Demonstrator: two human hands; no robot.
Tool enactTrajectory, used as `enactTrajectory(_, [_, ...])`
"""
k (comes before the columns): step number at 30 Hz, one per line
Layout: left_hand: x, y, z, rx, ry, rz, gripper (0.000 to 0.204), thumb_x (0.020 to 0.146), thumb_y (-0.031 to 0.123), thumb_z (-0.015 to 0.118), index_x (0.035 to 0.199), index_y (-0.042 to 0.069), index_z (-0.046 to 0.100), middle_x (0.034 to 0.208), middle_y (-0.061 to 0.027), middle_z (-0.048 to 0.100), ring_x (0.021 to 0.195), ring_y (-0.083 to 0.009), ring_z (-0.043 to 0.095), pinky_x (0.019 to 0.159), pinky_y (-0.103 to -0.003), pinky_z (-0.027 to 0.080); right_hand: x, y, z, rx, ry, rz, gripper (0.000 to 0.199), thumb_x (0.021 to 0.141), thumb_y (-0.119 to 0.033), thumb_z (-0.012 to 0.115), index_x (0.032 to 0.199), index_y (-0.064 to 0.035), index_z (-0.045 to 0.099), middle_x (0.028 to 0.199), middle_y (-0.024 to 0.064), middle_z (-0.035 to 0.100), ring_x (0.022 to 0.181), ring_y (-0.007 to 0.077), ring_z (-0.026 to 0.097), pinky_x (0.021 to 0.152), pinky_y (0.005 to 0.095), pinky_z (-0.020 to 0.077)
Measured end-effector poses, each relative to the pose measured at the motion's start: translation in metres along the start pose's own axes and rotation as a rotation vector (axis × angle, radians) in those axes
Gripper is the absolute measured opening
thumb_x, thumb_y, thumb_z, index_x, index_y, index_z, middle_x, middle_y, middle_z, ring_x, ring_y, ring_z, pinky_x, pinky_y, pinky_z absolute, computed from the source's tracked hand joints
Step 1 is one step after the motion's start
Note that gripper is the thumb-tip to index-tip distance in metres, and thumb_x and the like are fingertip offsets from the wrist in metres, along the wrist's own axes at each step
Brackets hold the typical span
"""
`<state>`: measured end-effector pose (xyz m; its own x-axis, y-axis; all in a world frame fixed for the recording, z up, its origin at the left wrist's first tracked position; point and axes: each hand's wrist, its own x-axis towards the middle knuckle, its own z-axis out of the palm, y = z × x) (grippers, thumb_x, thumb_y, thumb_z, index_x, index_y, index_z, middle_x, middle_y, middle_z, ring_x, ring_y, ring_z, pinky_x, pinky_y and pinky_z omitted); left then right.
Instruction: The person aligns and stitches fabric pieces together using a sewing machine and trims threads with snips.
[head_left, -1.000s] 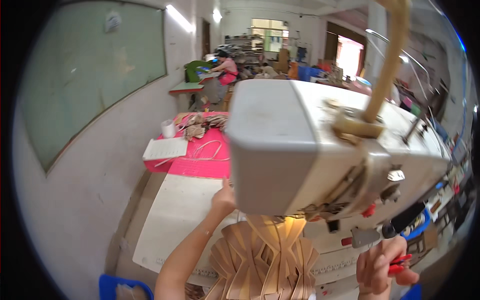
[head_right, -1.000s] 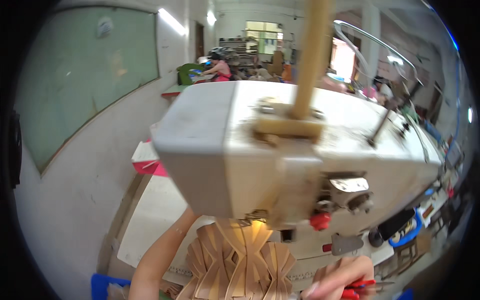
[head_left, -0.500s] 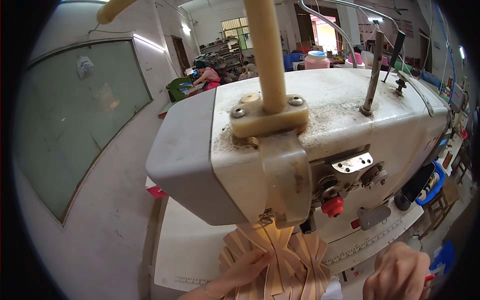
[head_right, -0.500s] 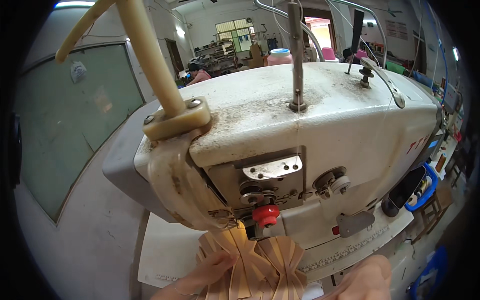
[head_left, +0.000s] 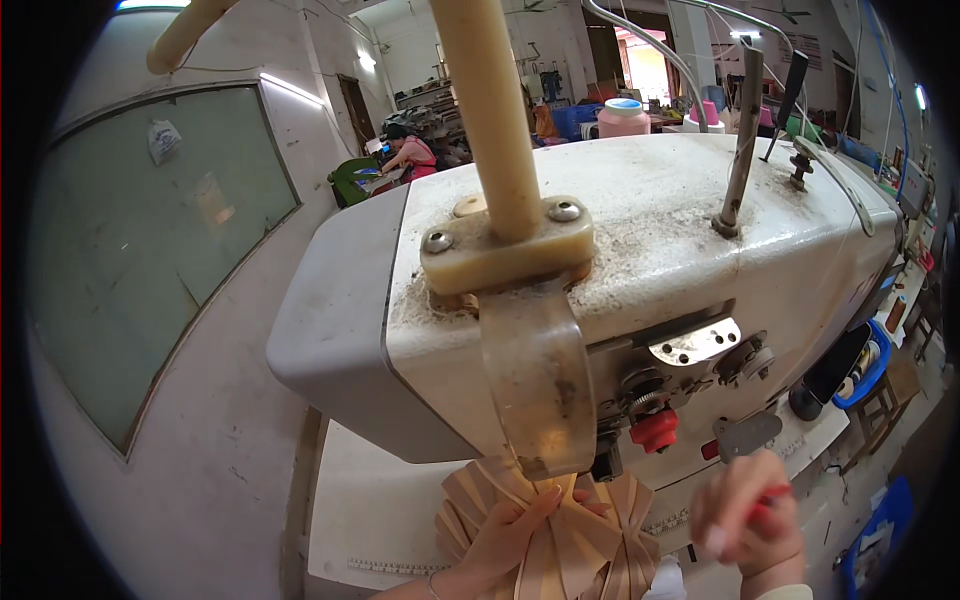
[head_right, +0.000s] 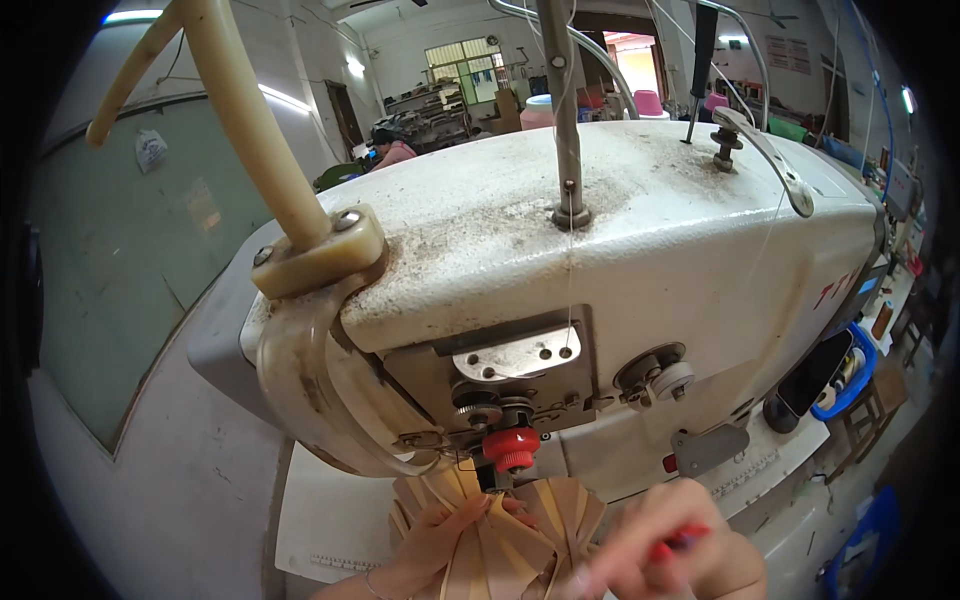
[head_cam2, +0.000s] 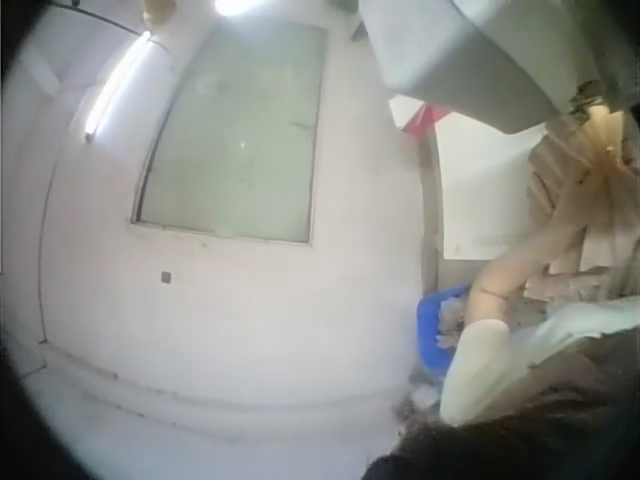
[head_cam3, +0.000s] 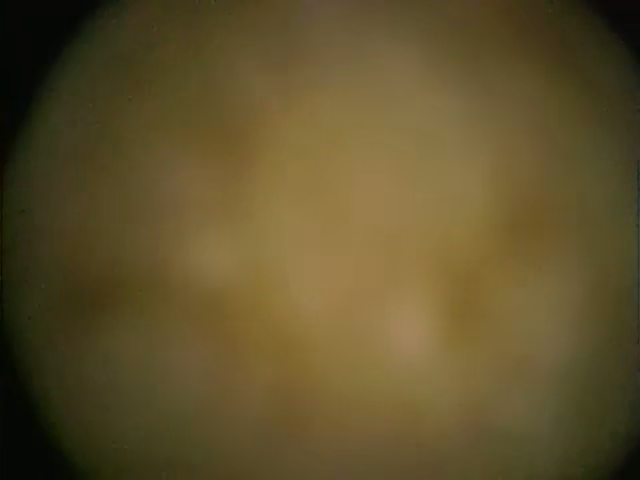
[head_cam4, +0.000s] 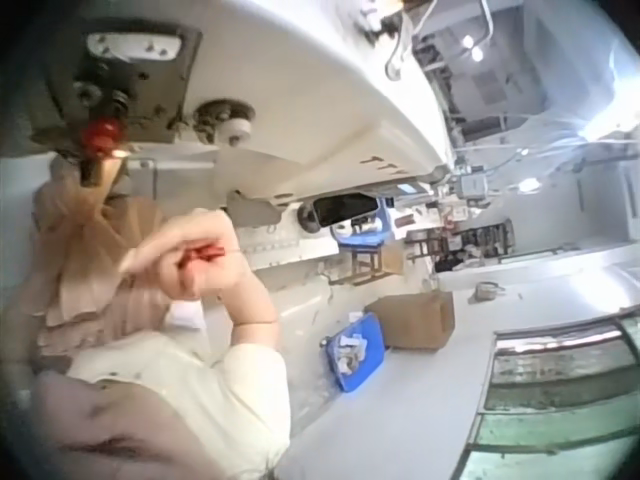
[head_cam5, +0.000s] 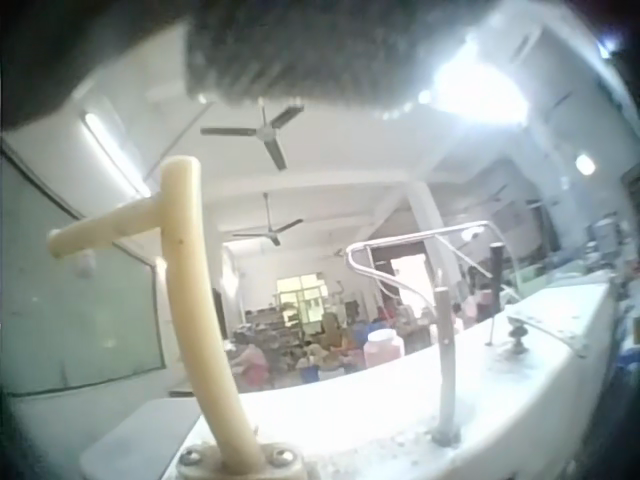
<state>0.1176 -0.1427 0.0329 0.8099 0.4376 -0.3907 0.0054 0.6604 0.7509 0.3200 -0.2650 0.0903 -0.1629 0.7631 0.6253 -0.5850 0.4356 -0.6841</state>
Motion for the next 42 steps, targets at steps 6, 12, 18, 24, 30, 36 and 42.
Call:
enactTrajectory(6, [0.006, 0.002, -0.003, 0.116, -0.007, 0.060, 0.037, 0.094, 0.031, 0.042, 0.104, -0.003, 0.054, 0.098, -0.0082, 0.060, 0.086, -0.0098, 0.057, 0.074, -0.021, 0.046, -0.006, 0.049, -0.037, -0.398, 0.599, 0.545, 0.029, 0.087, -0.022, 0.056, 0.096, 0.0048, 0.060, 0.056, -0.0003, 0.047, 0.051, 0.0050, 0.039, 0.049, 0.0199, 0.0306])
enactTrajectory(12, [0.020, -0.021, -0.038, 0.229, 0.153, -0.005, 0.042, 0.092, 0.036, 0.045, 0.090, -0.002, 0.061, 0.078, -0.0019, 0.060, 0.070, -0.0041, 0.053, 0.061, -0.019, 0.043, 0.024, 0.073, -0.039, -0.860, 0.593, 0.650, 0.019, 0.084, -0.021, 0.059, 0.088, -0.0036, 0.062, 0.061, -0.0022, 0.052, 0.054, 0.0026, 0.043, 0.049, 0.0196, 0.0331])
enactTrajectory(18, [0.012, -0.045, -0.020, 0.560, 0.282, 0.387, 0.029, 0.092, 0.027, 0.046, 0.113, 0.009, 0.048, 0.088, -0.0121, 0.059, 0.083, -0.0181, 0.056, 0.073, -0.027, 0.044, 0.025, 0.088, -0.053, -0.772, 0.637, 0.618, 0.016, 0.081, -0.018, 0.060, 0.087, -0.0042, 0.064, 0.064, -0.0021, 0.056, 0.056, 0.0024, 0.046, 0.049, 0.0196, 0.0351])
enactTrajectory(24, [0.017, -0.026, -0.022, 0.583, 0.235, 0.064, 0.043, 0.091, 0.036, 0.047, 0.071, 0.000, 0.057, 0.058, 0.0061, 0.043, 0.056, -0.0017, 0.037, 0.047, -0.021, 0.030, 0.014, 0.098, -0.065, -0.689, 0.625, 0.500, 0.014, 0.080, -0.014, 0.060, 0.088, -0.0041, 0.064, 0.067, -0.0020, 0.058, 0.058, 0.0028, 0.048, 0.051, 0.0197, 0.0372])
enactTrajectory(30, [0.013, -0.001, -0.014, 0.628, 0.293, 0.144, 0.044, 0.092, 0.035, 0.046, 0.062, 0.003, 0.048, 0.056, 0.0079, 0.033, 0.054, -0.0019, 0.029, 0.045, -0.023, 0.023, 0.005, 0.104, -0.067, -0.639, 0.598, 0.436, 0.013, 0.079, -0.010, 0.059, 0.089, -0.0040, 0.065, 0.071, -0.0018, 0.060, 0.061, 0.0032, 0.051, 0.053, 0.0198, 0.0394])
enactTrajectory(36, [0.024, 0.005, -0.032, 0.591, 0.254, 0.189, 0.046, 0.090, 0.039, 0.049, 0.061, 0.004, 0.046, 0.056, 0.0080, 0.031, 0.054, -0.0020, 0.028, 0.045, -0.022, 0.023, 0.004, 0.110, -0.080, -0.674, 0.689, 0.182, 0.011, 0.080, -0.009, 0.059, 0.087, -0.0025, 0.064, 0.076, -0.0004, 0.062, 0.066, 0.0055, 0.054, 0.059, 0.0216, 0.0431])
enactTrajectory(42, [0.001, 0.015, -0.017, 0.715, 0.245, 0.018, 0.046, 0.086, 0.043, 0.053, 0.065, 0.002, 0.051, 0.057, 0.0065, 0.036, 0.055, -0.0035, 0.032, 0.047, -0.023, 0.027, 0.022, 0.085, -0.070, -0.951, 0.518, 0.025, 0.014, 0.082, -0.003, 0.054, 0.094, -0.0003, 0.060, 0.081, 0.0045, 0.063, 0.074, 0.0076, 0.057, 0.063, 0.0233, 0.0461])
